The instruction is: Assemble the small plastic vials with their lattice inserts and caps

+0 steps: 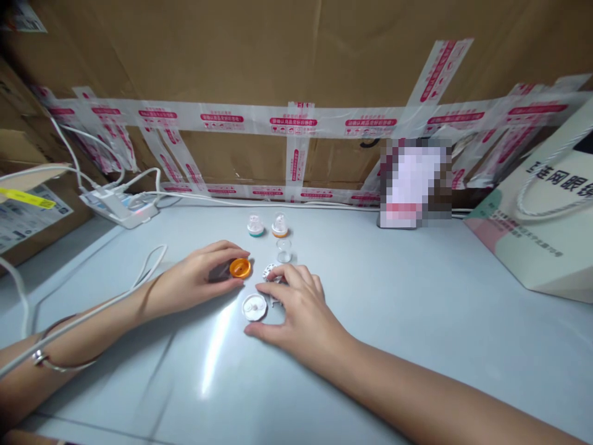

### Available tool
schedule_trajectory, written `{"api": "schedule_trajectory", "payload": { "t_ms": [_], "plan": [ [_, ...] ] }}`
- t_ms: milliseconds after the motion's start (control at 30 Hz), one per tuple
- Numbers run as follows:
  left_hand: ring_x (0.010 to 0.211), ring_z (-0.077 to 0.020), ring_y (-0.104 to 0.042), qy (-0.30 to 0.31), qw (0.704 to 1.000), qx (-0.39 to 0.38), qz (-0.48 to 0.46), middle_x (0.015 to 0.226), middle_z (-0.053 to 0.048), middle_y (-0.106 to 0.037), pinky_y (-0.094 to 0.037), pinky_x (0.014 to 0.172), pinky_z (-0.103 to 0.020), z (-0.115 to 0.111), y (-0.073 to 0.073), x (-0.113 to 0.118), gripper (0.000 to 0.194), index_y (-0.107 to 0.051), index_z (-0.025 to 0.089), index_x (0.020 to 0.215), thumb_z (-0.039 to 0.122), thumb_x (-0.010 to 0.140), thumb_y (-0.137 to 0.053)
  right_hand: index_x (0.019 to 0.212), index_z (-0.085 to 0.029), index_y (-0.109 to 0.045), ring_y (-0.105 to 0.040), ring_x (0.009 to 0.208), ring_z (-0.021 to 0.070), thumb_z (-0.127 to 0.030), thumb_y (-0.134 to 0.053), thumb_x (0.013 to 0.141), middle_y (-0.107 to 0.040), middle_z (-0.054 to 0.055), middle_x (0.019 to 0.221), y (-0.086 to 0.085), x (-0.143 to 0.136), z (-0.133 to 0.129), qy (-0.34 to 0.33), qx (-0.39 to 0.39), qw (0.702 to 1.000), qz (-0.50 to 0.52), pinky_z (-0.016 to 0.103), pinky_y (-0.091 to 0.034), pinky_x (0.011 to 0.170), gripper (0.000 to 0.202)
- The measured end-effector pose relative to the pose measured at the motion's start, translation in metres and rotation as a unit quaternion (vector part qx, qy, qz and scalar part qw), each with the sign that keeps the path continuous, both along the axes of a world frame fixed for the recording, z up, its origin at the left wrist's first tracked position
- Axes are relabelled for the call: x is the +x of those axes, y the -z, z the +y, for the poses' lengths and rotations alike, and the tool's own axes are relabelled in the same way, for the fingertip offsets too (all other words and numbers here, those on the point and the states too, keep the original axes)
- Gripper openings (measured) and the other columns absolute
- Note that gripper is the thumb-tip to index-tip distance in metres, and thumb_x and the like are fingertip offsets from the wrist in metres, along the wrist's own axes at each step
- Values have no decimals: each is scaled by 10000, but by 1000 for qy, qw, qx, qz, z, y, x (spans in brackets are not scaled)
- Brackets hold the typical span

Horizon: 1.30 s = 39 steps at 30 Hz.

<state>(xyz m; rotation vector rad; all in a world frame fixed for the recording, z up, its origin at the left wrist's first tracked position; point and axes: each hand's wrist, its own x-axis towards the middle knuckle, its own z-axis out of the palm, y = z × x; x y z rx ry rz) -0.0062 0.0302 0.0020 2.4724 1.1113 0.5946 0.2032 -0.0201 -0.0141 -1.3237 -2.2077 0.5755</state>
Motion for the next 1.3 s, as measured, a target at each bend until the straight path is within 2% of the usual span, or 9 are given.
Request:
{"api": "schedule_trajectory", "payload": {
  "t_ms": [100, 200, 300, 600, 900, 1033, 1200, 1300],
  "plan": [
    [969, -192, -534, 9, 1000, 11, -19, 1055, -86, -542, -434, 861, -313, -6, -8, 1, 290, -568, 158, 1099, 224, 817, -551, 1001, -274, -635, -456, 1063, 262, -331, -719, 651, -542, 55, 1096, -2, 1, 0, -3, 3, 1000, 3, 452, -364, 912, 364],
    [930, -177, -530, 68, 998, -9, -4, 982, -67, -552, -433, 834, -294, -16, -17, 3, 207, -591, 160, 1024, 200, 831, -528, 944, -276, -642, -463, 1047, 250, -294, -697, 667, -535, 51, 1087, -4, 2, 1, -3, 14, 1000, 7, 443, -363, 909, 283],
    [911, -175, -525, 111, 993, -46, 22, 975, -57, -547, -429, 815, -283, -25, -19, 5, 255, -573, 176, 1045, 201, 792, -583, 907, -275, -648, -463, 1040, 245, -269, -688, 672, -529, 50, 1078, -5, 3, 2, -2, 11, 1000, 4, 435, -363, 903, 239],
    [905, -168, -522, 64, 990, -122, 10, 932, -43, -570, -415, 793, -269, -31, -6, 11, 152, -575, 170, 978, 167, 826, -568, 819, -238, -648, -469, 1015, 235, -293, -712, 669, -528, 55, 1046, -5, 4, 3, -4, 5, 1000, 3, 409, -348, 887, 172],
    [942, -167, -525, 64, 986, -152, -5, 983, -37, -580, -410, 836, -271, -30, -8, 12, 279, -580, 183, 1053, 189, 778, -625, 789, -250, -656, -476, 1032, 247, -335, -727, 668, -539, 52, 1052, -9, 6, 3, -20, 8, 999, -27, 413, -330, 865, 164],
    [940, -166, -525, 68, 986, -155, -11, 982, -37, -581, -410, 830, -267, -33, -8, 12, 254, -588, 193, 1045, 199, 792, -612, 820, -256, -653, -492, 1014, 235, -359, -729, 667, -555, 36, 1038, -14, 7, 3, -34, 3, 999, -34, 405, -318, 869, 199],
    [919, -154, -526, 64, 985, -159, -28, 970, -21, -591, -406, 817, -252, -32, -4, 12, 259, -586, 211, 1053, 203, 795, -609, 829, -266, -666, -530, 931, 186, -263, -657, 761, -598, 2, 939, -23, 8, 7, -55, 11, 997, -54, 360, -314, 832, 69],
    [867, -141, -530, 57, 984, -168, -29, 934, -8, -596, -408, 769, -235, -30, -4, 13, 246, -591, 214, 1030, 223, 786, -621, 865, -274, -682, -547, 860, 166, -214, -626, 791, -616, -3, 871, -26, 6, 9, -78, 27, 993, -88, 337, -315, 781, 111]
  ]
}}
